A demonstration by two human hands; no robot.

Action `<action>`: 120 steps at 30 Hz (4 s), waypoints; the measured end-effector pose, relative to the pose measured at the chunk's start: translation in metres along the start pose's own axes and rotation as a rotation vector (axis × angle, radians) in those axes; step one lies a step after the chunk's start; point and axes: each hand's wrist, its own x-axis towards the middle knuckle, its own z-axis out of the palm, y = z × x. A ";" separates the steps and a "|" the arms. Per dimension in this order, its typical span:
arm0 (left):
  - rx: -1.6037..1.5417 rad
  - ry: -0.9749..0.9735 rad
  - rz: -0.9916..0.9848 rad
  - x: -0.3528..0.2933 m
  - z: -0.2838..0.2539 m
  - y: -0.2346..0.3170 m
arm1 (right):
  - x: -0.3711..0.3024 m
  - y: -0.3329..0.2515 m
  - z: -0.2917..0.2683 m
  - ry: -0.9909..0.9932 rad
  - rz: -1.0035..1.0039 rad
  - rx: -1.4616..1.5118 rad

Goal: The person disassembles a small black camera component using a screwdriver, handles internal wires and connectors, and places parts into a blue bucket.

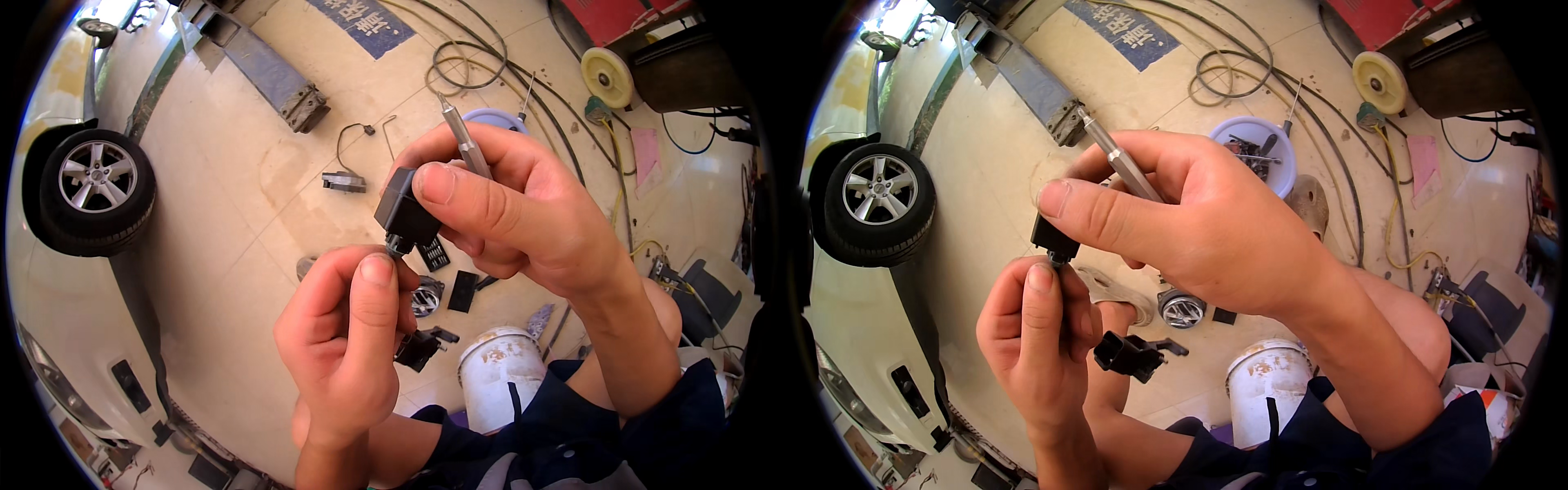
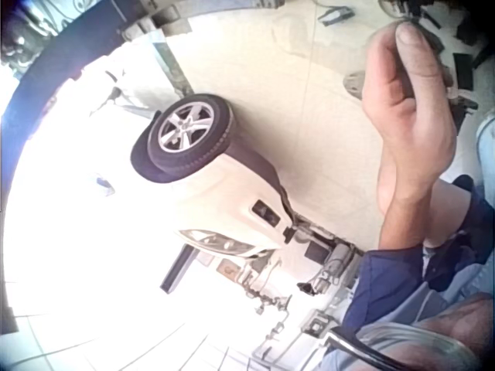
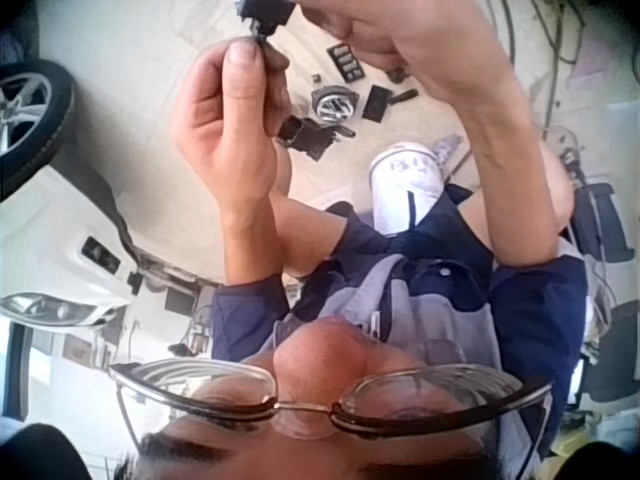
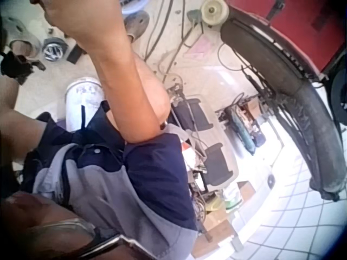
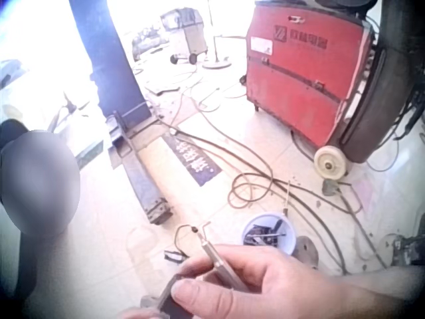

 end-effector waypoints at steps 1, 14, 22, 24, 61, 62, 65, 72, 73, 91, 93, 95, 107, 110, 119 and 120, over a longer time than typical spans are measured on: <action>-0.049 -0.019 -0.022 0.000 -0.002 0.000 | 0.000 0.000 0.000 -0.007 0.003 0.000; -0.179 -0.098 -0.048 -0.004 -0.005 -0.001 | 0.002 0.000 -0.002 -0.020 0.032 -0.051; -0.203 -0.136 -0.041 -0.004 -0.007 -0.001 | 0.003 0.003 -0.002 0.004 0.073 -0.121; -0.207 -0.148 -0.026 -0.004 -0.007 -0.002 | 0.003 0.004 -0.002 0.005 0.085 -0.109; -0.707 -0.277 -0.505 0.018 -0.015 -0.007 | 0.004 0.006 -0.002 -0.103 -0.022 -0.004; -0.621 -0.285 -0.407 0.018 -0.014 -0.012 | 0.004 0.006 0.000 -0.081 -0.028 0.002; -0.343 -0.284 -0.169 0.017 -0.011 -0.020 | 0.003 0.001 0.001 0.021 -0.069 0.027; -0.187 -0.371 -0.073 0.016 -0.012 -0.013 | 0.001 -0.012 -0.019 0.215 -0.237 0.132; -0.200 -0.397 -0.060 0.016 -0.013 -0.013 | 0.002 -0.013 -0.020 0.224 -0.233 0.152; -0.611 -0.440 -0.260 0.023 -0.015 -0.018 | 0.007 -0.009 -0.034 0.284 -0.155 0.208; -0.612 -0.430 -0.280 0.024 -0.014 -0.014 | 0.008 -0.009 -0.034 0.271 -0.130 0.198; -0.644 -0.422 -0.270 0.025 -0.013 -0.015 | 0.008 -0.009 -0.035 0.266 -0.082 0.193; -0.753 -0.319 -0.111 0.028 -0.021 -0.018 | 0.004 0.001 -0.029 0.485 0.014 0.060; -0.752 -0.282 -0.114 0.027 -0.022 -0.018 | 0.004 0.003 -0.027 0.489 -0.034 0.020; -0.678 -0.063 -0.243 0.035 -0.025 -0.023 | -0.008 0.004 -0.008 0.008 -0.242 -0.465; -0.698 -0.068 -0.253 0.036 -0.025 -0.023 | -0.008 0.003 -0.007 0.007 -0.218 -0.508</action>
